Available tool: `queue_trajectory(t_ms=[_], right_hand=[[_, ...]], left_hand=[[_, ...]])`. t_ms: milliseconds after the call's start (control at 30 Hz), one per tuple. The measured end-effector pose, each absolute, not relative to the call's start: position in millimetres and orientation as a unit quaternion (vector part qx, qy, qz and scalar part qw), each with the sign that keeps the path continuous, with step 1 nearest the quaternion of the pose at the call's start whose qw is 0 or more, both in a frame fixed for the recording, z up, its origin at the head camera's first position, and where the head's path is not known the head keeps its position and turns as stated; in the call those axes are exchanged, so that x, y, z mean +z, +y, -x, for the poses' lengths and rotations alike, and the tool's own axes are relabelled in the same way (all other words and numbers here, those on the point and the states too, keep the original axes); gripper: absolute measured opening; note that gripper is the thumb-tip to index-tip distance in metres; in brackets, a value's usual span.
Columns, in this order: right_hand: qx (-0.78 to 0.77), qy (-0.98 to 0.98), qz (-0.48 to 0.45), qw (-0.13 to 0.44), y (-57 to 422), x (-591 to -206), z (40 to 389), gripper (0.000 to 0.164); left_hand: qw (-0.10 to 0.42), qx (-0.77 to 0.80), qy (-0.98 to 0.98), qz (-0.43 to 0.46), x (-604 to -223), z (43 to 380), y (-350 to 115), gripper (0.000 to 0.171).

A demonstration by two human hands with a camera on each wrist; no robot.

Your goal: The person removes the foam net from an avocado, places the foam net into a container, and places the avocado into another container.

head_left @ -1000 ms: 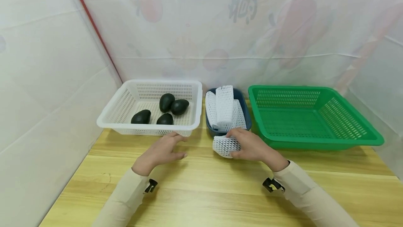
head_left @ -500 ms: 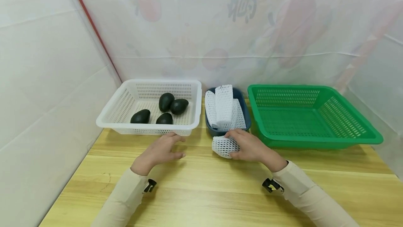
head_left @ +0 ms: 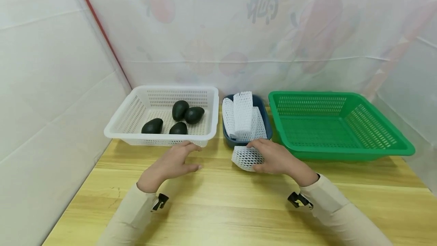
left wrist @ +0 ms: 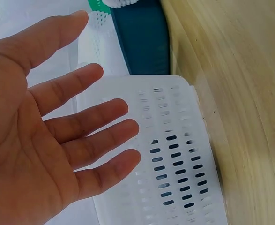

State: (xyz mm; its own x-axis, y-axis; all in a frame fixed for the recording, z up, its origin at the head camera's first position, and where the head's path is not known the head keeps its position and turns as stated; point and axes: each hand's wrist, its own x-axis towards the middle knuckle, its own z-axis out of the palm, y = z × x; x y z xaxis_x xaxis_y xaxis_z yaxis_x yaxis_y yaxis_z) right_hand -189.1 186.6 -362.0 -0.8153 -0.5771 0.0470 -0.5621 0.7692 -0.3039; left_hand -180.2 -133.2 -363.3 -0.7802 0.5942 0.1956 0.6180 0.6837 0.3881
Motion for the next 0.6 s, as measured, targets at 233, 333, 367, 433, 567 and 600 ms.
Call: queue_trajectory(t_ms=[233, 333, 367, 433, 567, 600], right_hand=[[-0.154, 0.938, 0.308, 0.027, 185.5, -363.5, 190.8, 0.056], [-0.160, 0.940, 0.298, 0.032, 185.0, -363.1, 190.3, 0.057], [-0.163, 0.941, 0.293, 0.032, 185.8, -362.9, 189.5, 0.057], [-0.170, 0.943, 0.284, 0.030, 188.1, -362.8, 187.9, 0.058], [-0.178, 0.942, 0.283, 0.010, 194.7, -366.2, 184.5, 0.058], [-0.177, 0.942, 0.286, 0.003, 195.8, -367.4, 183.9, 0.058]], left_hand=[[0.027, -0.211, -0.921, 0.327, -361.9, 178.4, -134.2, 0.044], [0.028, -0.208, -0.924, 0.320, -362.8, 178.9, -134.0, 0.045], [0.027, -0.207, -0.925, 0.318, -362.9, 179.1, -133.1, 0.045], [0.025, -0.209, -0.925, 0.318, -363.9, 180.7, -129.3, 0.045], [0.024, -0.220, -0.917, 0.332, -367.3, 186.0, -116.6, 0.043], [0.024, -0.224, -0.914, 0.336, -368.3, 187.3, -113.1, 0.042]])
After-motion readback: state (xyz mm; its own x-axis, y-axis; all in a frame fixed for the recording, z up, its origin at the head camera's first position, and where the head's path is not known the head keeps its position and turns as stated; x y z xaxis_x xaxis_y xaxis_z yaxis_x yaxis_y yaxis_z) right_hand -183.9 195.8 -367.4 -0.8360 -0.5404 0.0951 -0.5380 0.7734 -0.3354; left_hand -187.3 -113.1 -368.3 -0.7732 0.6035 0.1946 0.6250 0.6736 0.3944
